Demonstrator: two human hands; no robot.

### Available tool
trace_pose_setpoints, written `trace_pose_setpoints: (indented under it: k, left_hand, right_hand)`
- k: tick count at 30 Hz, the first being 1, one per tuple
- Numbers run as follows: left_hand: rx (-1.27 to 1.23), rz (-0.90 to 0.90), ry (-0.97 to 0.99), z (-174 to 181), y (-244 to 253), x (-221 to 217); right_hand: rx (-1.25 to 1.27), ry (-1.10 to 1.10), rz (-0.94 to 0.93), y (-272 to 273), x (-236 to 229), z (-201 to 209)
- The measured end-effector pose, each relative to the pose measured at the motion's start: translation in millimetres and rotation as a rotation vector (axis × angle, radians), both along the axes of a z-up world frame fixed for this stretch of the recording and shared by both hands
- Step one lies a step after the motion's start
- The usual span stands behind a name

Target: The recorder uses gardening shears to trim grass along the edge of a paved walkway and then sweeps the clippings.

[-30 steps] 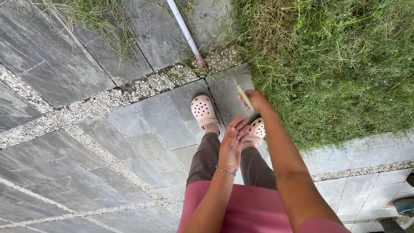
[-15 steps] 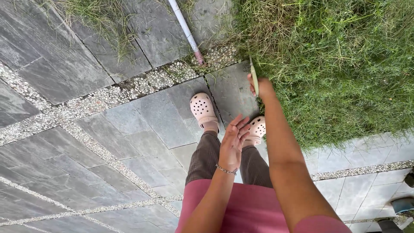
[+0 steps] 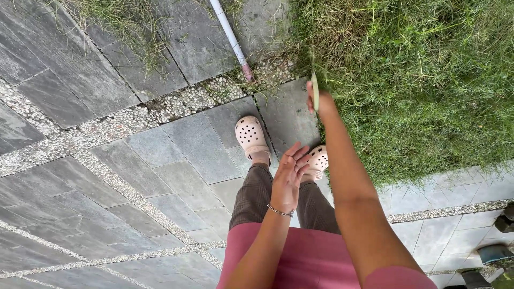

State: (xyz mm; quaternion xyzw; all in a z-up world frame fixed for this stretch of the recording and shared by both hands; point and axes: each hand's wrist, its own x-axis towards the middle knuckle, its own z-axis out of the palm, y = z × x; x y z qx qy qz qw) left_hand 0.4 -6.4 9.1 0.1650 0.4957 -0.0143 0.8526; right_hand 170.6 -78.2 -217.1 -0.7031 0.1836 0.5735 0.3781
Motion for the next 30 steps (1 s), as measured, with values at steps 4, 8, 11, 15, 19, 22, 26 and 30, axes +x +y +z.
trace_pose_setpoints:
  k: [4,8,11,15,19,22,26,30]
  left_hand:
    - [-0.020,0.021,0.008,0,3,2]
    - [-0.013,0.035,-0.006,3,8,6]
    - [-0.022,0.041,-0.002,1,12,9]
    - [-0.015,0.064,-0.018,-1,13,8]
    - [-0.017,0.058,-0.002,2,19,14]
    - [-0.013,0.068,-0.016,2,18,15]
    - [-0.023,0.093,-0.031,1,17,19]
    - [-0.020,0.090,-0.052,2,13,19]
  right_hand:
    - [-0.066,0.045,0.105,34,7,1]
    - [-0.056,-0.040,0.247,31,1,9]
    - [-0.022,0.019,0.022,17,3,2]
    - [-0.082,0.010,0.015,21,16,-12]
    - [-0.077,-0.038,0.140,41,27,-25]
    - [0.034,-0.021,0.362,39,11,-25]
    - [-0.089,-0.079,0.232,28,-11,-2]
    - [-0.356,-0.074,0.211,18,-27,-11]
